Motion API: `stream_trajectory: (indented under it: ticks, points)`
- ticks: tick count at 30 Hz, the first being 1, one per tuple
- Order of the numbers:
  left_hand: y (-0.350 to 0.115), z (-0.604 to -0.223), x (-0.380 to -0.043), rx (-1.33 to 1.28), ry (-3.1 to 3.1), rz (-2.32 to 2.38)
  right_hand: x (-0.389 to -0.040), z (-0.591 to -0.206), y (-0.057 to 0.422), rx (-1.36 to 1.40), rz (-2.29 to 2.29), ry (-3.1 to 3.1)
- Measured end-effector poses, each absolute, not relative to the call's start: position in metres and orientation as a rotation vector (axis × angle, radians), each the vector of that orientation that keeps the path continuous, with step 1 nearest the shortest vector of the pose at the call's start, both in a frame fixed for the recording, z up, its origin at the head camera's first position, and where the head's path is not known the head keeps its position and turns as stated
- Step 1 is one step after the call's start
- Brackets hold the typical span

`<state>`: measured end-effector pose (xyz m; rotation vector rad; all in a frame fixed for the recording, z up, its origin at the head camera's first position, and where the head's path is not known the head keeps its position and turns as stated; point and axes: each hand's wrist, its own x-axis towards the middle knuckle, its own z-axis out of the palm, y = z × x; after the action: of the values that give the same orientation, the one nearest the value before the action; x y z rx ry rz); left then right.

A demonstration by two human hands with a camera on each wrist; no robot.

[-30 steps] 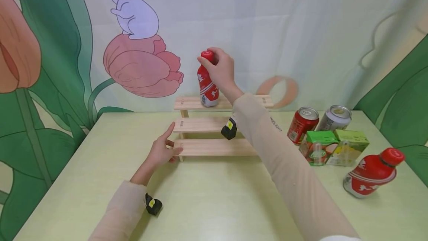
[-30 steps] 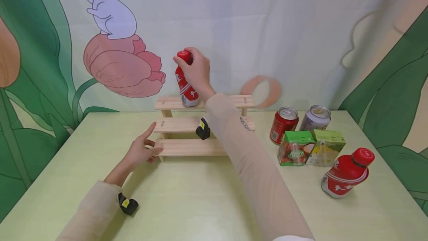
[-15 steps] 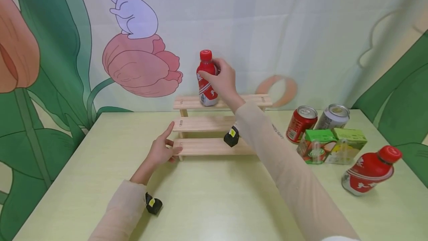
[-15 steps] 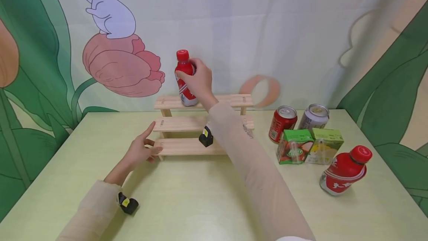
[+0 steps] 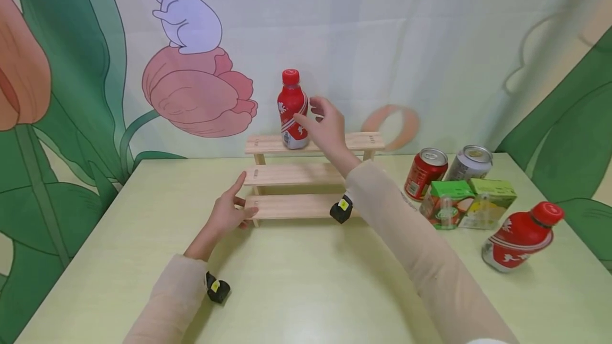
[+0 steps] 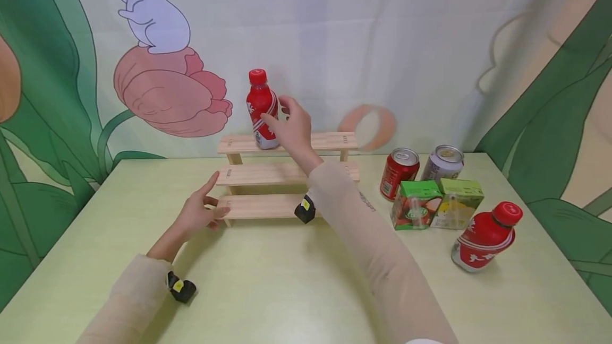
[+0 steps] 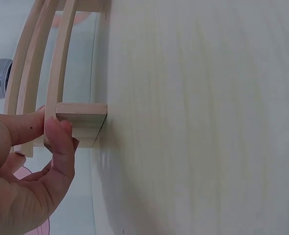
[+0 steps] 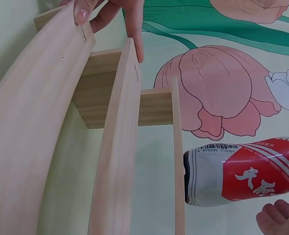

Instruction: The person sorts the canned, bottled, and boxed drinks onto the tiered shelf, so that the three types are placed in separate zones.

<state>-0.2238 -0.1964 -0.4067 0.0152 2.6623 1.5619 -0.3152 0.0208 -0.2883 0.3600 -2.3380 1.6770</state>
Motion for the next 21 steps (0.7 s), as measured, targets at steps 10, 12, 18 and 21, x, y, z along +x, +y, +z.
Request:
stream_trajectory:
  ticks: [10,12,18,21]
  points:
    - [-0.196,-0.406,-0.223,0.028,2.656,1.574,-0.294,-0.294,0.037,0.412,1.677,-2.305]
    - [-0.196,-0.406,-0.223,0.031,2.656,1.574,-0.289,-0.295,0.039,0.428,1.683,-2.299]
    - [-0.197,-0.405,-0.223,0.036,2.659,1.58,-0.274,-0.301,0.046,0.469,1.703,-2.272]
    - [-0.197,-0.405,-0.222,0.043,2.655,1.584,-0.268,-0.304,0.05,0.47,1.705,-2.258]
